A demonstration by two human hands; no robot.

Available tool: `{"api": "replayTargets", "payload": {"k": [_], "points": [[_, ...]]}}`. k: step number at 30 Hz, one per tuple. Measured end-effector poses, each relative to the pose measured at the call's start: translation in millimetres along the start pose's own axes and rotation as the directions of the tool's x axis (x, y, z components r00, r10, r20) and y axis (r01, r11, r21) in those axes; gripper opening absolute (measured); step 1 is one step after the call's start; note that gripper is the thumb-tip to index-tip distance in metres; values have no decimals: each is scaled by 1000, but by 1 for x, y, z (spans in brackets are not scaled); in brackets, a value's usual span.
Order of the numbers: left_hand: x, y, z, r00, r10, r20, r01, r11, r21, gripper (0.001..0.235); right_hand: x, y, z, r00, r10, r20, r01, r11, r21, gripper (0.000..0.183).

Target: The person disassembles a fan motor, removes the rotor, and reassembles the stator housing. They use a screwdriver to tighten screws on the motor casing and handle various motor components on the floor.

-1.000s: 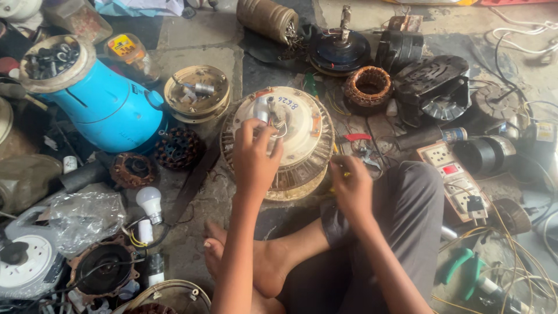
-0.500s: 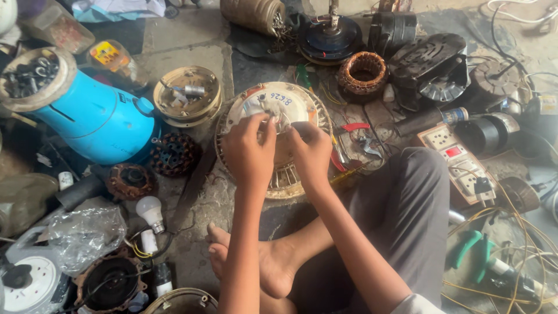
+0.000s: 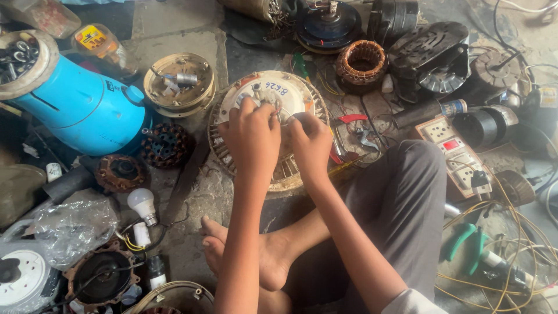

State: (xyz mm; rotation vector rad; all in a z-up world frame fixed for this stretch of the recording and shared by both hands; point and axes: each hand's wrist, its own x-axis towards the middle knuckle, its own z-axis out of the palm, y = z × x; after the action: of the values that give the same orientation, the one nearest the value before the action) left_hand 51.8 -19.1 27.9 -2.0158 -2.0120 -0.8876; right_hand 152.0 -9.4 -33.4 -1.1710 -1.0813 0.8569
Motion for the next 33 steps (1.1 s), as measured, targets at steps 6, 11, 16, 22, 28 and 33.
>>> {"api": "replayTargets", "payload": {"k": [6,11,16,22,28,33], "points": [[0,-7,-5,995,100,-31,-102,991,-90,11,1,0,-2,995,96,-2,-95,990,106,16],[2,-17,-7,997,73,5,-66,921,-385,13,-6,1,-1,993,121,-10,-115,962,246,16],[2,-15,-6,998,61,15,-51,923,-383,16,-11,4,0,996,85,-24,-73,944,322,15],[5,-9,-7,997,-4,78,28,952,-305,26,-10,6,3,991,126,-55,-94,916,391,15],[4,8,4,995,-87,50,90,995,-45,31,-10,4,6,986,151,-66,-113,911,396,15],[4,6,5,994,-96,61,100,992,-74,30,-11,6,8,985,146,-92,-100,917,387,14]]}}
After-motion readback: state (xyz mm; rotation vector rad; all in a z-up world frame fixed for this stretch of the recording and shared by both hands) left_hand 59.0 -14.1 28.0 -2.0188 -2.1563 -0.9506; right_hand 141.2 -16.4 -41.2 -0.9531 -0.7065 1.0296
